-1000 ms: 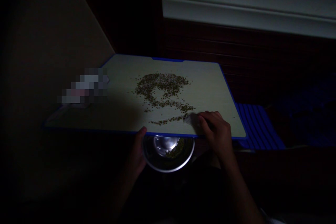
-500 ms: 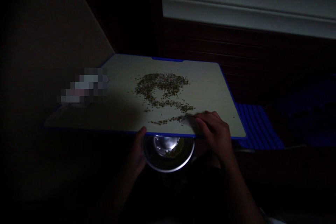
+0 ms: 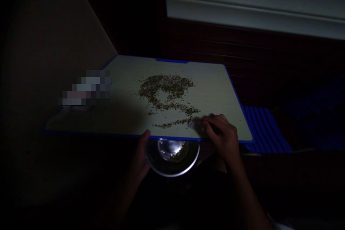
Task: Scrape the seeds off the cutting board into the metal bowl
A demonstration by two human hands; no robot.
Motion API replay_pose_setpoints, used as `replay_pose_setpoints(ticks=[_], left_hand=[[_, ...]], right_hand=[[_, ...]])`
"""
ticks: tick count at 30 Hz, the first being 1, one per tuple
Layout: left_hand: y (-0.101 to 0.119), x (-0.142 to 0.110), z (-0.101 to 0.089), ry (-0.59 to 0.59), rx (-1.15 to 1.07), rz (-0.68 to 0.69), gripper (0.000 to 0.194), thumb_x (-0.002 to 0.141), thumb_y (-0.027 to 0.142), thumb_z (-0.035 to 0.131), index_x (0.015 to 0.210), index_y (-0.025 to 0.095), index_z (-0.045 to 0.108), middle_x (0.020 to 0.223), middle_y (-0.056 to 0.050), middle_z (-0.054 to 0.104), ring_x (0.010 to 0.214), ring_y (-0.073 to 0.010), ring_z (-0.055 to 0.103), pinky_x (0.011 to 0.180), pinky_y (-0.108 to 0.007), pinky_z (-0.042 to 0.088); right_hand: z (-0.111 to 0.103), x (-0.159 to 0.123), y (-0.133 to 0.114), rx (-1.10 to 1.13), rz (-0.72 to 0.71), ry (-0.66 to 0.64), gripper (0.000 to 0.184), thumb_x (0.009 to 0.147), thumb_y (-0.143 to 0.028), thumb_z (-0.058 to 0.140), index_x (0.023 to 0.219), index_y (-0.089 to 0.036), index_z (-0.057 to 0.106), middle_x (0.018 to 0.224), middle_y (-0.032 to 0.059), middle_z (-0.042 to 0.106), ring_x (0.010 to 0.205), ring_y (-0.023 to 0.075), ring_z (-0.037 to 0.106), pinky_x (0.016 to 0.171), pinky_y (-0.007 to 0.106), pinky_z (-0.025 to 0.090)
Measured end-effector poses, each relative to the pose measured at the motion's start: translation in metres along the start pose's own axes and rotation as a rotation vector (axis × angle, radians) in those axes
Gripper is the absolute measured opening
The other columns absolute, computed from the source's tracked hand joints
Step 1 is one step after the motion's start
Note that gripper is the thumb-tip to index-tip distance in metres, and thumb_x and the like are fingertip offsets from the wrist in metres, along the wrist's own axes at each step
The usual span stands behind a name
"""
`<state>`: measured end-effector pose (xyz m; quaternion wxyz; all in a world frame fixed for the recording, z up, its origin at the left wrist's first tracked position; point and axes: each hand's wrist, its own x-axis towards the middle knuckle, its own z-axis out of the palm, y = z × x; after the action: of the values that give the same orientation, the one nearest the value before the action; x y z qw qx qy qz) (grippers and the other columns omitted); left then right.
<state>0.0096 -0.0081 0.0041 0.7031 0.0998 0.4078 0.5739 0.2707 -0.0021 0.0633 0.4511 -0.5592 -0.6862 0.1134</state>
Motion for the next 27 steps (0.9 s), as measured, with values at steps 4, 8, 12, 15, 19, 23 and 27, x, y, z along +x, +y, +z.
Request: replay_pose_setpoints(ticks=[4, 8, 12, 15, 19, 23, 27], left_hand=[[0.0009, -0.0002, 0.0002, 0.083, 0.037, 0.025, 0.059, 0.089, 0.042, 0.078, 0.142, 0.021, 0.065, 0.135, -0.009, 0.075, 0.141, -0.0312, 0.059, 0.122, -0.044, 0.042], [0.0016, -0.0009, 0.0008, 0.111, 0.062, 0.001, 0.059, 0.088, 0.043, 0.078, 0.14, 0.018, 0.065, 0.138, -0.011, 0.074, 0.14, -0.0318, 0.059, 0.12, -0.044, 0.045], [0.0009, -0.0009, 0.0011, 0.102, 0.061, -0.004, 0.056, 0.089, 0.044, 0.077, 0.138, 0.018, 0.067, 0.138, -0.011, 0.073, 0.14, -0.0322, 0.06, 0.12, -0.044, 0.045], [0.0005, -0.001, 0.0011, 0.082, 0.058, 0.031, 0.058, 0.089, 0.043, 0.078, 0.14, 0.018, 0.065, 0.137, -0.011, 0.074, 0.141, -0.031, 0.059, 0.12, -0.042, 0.044], [0.0012, -0.0011, 0.001, 0.09, 0.069, 0.039, 0.058, 0.089, 0.044, 0.078, 0.14, 0.019, 0.066, 0.135, -0.01, 0.075, 0.142, -0.0298, 0.057, 0.121, -0.041, 0.043], [0.0026, -0.0017, 0.0029, 0.073, 0.064, 0.033, 0.055, 0.09, 0.043, 0.076, 0.14, 0.021, 0.066, 0.137, -0.008, 0.074, 0.143, -0.0303, 0.057, 0.122, -0.043, 0.042], [0.0025, -0.0022, 0.0044, 0.061, 0.043, 0.058, 0.056, 0.09, 0.041, 0.077, 0.141, 0.023, 0.065, 0.137, -0.007, 0.074, 0.143, -0.0304, 0.057, 0.121, -0.043, 0.043]], right_hand=[[0.0004, -0.0001, -0.0009, -0.003, -0.015, -0.008, 0.016, 0.096, -0.033, 0.066, 0.1, -0.028, 0.08, 0.098, 0.0053, 0.082, 0.095, 0.026, 0.073, 0.089, 0.047, 0.057], [-0.0002, 0.0001, 0.0003, 0.011, -0.037, -0.032, 0.014, 0.096, -0.033, 0.067, 0.099, -0.029, 0.08, 0.098, 0.0043, 0.082, 0.096, 0.0256, 0.073, 0.091, 0.047, 0.057], [0.0005, 0.0003, 0.0014, 0.04, -0.068, -0.043, 0.012, 0.096, -0.031, 0.069, 0.098, -0.029, 0.08, 0.095, 0.0032, 0.082, 0.098, 0.026, 0.075, 0.096, 0.049, 0.056], [0.0012, -0.0001, 0.0008, 0.053, -0.073, -0.05, 0.012, 0.095, -0.032, 0.069, 0.098, -0.028, 0.081, 0.096, 0.0029, 0.082, 0.097, 0.0261, 0.075, 0.1, 0.051, 0.055], [-0.0001, -0.0015, -0.0002, 0.055, -0.012, -0.009, 0.013, 0.096, -0.032, 0.069, 0.097, -0.028, 0.08, 0.096, 0.0043, 0.082, 0.097, 0.0264, 0.074, 0.095, 0.05, 0.057], [-0.0012, -0.0017, 0.0002, 0.075, -0.023, -0.018, 0.011, 0.095, -0.032, 0.07, 0.096, -0.028, 0.08, 0.095, 0.0037, 0.082, 0.097, 0.0262, 0.075, 0.096, 0.05, 0.058], [-0.0006, -0.0006, 0.0004, 0.066, -0.058, -0.044, 0.011, 0.094, -0.032, 0.071, 0.097, -0.029, 0.081, 0.094, 0.0029, 0.082, 0.099, 0.0273, 0.076, 0.1, 0.053, 0.057]])
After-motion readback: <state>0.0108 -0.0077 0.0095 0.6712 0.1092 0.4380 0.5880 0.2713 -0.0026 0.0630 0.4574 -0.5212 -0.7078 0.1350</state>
